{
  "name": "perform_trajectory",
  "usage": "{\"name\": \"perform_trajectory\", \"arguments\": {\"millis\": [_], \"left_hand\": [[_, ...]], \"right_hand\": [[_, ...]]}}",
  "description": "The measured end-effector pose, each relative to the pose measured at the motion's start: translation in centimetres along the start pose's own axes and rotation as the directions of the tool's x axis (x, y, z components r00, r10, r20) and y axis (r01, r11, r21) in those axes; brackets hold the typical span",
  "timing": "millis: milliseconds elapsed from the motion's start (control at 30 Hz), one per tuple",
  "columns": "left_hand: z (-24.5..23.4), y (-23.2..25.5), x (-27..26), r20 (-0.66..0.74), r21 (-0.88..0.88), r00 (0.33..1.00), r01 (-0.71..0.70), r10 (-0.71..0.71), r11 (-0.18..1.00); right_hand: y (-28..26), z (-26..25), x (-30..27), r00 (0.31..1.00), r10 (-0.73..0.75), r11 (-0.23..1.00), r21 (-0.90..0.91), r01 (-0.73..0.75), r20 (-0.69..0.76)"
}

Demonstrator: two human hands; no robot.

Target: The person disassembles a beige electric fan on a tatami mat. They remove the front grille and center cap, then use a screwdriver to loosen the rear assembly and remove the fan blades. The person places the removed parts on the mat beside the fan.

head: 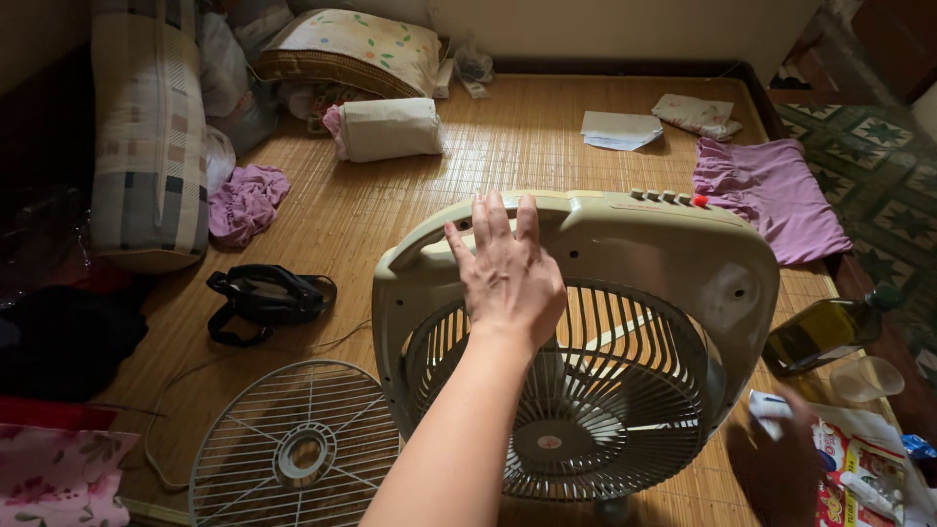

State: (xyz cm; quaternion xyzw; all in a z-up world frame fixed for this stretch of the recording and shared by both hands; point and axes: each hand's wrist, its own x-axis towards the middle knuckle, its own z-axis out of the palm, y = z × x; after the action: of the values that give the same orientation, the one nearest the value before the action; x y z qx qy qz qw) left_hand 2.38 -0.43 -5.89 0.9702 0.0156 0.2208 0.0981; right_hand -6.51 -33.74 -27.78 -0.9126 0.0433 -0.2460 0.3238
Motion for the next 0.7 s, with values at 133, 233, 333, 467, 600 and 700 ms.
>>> {"name": "perform_trajectory", "arguments": {"millis": [133, 233, 333, 467, 600, 700], "left_hand": [[0.9, 1.1, -0.2, -0.137, -0.031, 0.99, 0.027, -0.031, 0.999], [1.8, 1.7, -0.5, -0.225, -0.013, 0.972, 0.068, -0.069, 0.998], [2.3, 1.7, -1.2, -0.318, -0.023, 0.947, 0.047, -0.052, 0.999], [1.9, 0.9, -2.3, -0.372, -0.002, 0.928, -0.011, 0.01, 1.0], [1.5, 0.8, -3.5, -0.411, -0.013, 0.912, -0.027, 0.019, 1.0], [1.9, 1.1, -4.4, -0.426, -0.01, 0.905, -0.017, 0.011, 1.0]], "right_hand": [[1.7, 2.1, -3.9, 0.998, 0.042, 0.998, 0.054, -0.044, 0.039], [3.6, 5.9, -6.8, 0.972, 0.158, 0.98, 0.09, -0.175, 0.176], [6.2, 9.4, -9.2, 0.91, 0.279, 0.943, 0.093, -0.32, 0.305], [9.8, 13.9, -13.3, 0.822, 0.396, 0.878, 0.091, -0.469, 0.41], [13.3, 16.3, -19.1, 0.735, 0.488, 0.812, 0.065, -0.58, 0.471], [15.7, 16.0, -22.0, 0.686, 0.539, 0.77, 0.045, -0.637, 0.488]]}}
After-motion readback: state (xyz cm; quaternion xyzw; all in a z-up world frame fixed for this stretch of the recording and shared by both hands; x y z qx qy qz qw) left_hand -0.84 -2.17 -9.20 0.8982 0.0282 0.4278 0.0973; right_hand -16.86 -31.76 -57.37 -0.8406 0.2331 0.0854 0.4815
